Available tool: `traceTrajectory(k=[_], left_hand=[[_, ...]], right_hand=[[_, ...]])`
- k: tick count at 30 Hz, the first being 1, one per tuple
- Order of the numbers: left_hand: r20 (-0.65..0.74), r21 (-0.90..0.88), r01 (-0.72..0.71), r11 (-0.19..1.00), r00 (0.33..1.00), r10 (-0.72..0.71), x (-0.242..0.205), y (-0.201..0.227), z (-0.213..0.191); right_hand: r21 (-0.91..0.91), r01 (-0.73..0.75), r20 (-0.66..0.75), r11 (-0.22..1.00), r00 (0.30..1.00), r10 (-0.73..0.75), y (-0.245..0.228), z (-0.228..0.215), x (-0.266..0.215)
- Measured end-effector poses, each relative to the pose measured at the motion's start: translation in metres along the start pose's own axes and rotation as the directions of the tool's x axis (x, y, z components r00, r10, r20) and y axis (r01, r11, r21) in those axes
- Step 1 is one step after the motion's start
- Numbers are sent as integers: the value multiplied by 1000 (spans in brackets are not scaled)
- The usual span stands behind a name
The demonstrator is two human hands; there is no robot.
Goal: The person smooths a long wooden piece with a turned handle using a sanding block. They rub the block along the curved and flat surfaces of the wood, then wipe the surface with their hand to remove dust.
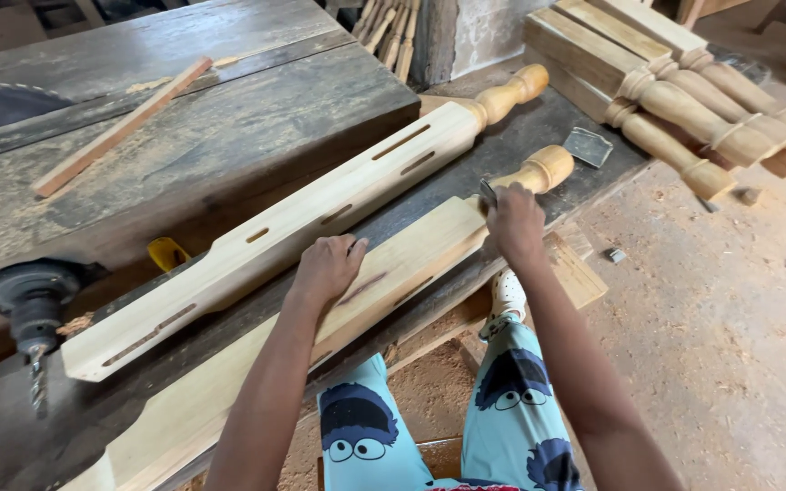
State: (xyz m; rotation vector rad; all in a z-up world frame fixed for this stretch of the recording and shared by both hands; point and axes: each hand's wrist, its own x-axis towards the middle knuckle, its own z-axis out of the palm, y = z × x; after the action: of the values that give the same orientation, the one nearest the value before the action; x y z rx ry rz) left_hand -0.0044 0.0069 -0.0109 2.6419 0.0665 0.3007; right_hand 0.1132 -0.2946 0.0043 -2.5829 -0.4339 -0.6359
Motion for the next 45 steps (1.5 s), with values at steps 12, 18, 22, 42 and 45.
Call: traceTrajectory(k=[12, 18, 22, 42, 45], left_hand=[[61, 17, 81, 997, 995, -81, 4, 3, -2], [44, 41, 47, 998, 998, -49, 1, 2, -2], [36, 45, 62, 997, 997, -64, 1, 6, -6], [34, 10, 59, 998, 998, -59, -1, 11, -9], [94, 9, 123, 992, 988, -124, 0, 14, -11]], right_hand=[[585, -191, -239, 788, 888, 392, 18, 50, -43], [329, 47, -403, 943, 910, 95, -5, 48, -18], [310, 69, -434, 948, 898, 77, 11, 56, -29], [653, -181, -240, 735, 872, 428, 31, 77, -63], [584, -168, -266, 794, 884, 384, 26, 72, -48]])
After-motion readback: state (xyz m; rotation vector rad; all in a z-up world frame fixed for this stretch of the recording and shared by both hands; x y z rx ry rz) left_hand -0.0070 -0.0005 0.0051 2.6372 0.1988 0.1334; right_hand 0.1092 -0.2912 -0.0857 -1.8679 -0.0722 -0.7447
